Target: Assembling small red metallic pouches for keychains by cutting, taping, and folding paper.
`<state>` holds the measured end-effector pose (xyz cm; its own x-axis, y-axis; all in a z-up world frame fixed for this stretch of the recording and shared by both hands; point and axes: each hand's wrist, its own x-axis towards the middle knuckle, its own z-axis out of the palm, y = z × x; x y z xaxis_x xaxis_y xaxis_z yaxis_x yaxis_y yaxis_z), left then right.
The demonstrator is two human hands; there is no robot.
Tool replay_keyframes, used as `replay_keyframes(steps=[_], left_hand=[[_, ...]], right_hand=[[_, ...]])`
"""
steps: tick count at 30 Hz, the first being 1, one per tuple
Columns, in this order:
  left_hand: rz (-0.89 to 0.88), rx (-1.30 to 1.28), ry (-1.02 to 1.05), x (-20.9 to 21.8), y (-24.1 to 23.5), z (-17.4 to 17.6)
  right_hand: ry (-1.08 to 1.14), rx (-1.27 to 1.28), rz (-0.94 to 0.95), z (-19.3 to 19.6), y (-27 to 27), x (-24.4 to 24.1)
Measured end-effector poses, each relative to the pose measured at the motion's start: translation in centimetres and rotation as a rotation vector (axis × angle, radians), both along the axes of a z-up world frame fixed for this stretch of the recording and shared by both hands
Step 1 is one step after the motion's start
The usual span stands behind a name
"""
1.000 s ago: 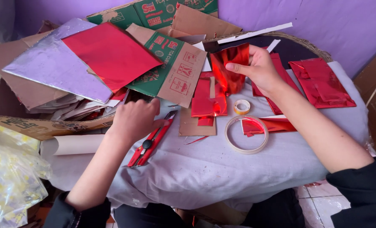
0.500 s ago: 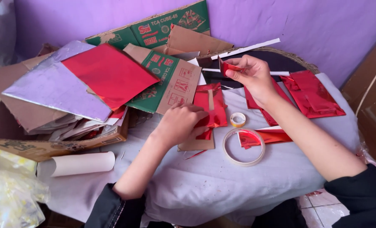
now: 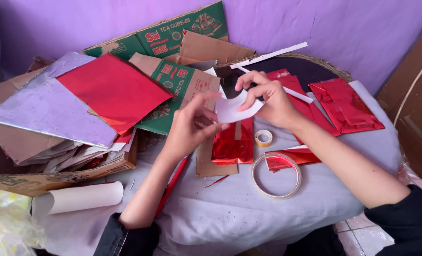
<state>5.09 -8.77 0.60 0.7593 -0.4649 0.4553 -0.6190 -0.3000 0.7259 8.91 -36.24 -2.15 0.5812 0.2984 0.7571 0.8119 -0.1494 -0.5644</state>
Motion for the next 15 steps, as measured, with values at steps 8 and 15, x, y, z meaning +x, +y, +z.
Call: replay_keyframes(steps=[8,15], left_hand=[[0.102,-0.123,0.029,0.6,0.5,-2.4],[0.058,-0.334,0.173,0.6,0.3,-2.7]], right_hand=[[0.162,-0.145,-0.083,-0.8,0.6,-0.1],[0.673,0.076,0.017,-0.8,1.2,-1.2]])
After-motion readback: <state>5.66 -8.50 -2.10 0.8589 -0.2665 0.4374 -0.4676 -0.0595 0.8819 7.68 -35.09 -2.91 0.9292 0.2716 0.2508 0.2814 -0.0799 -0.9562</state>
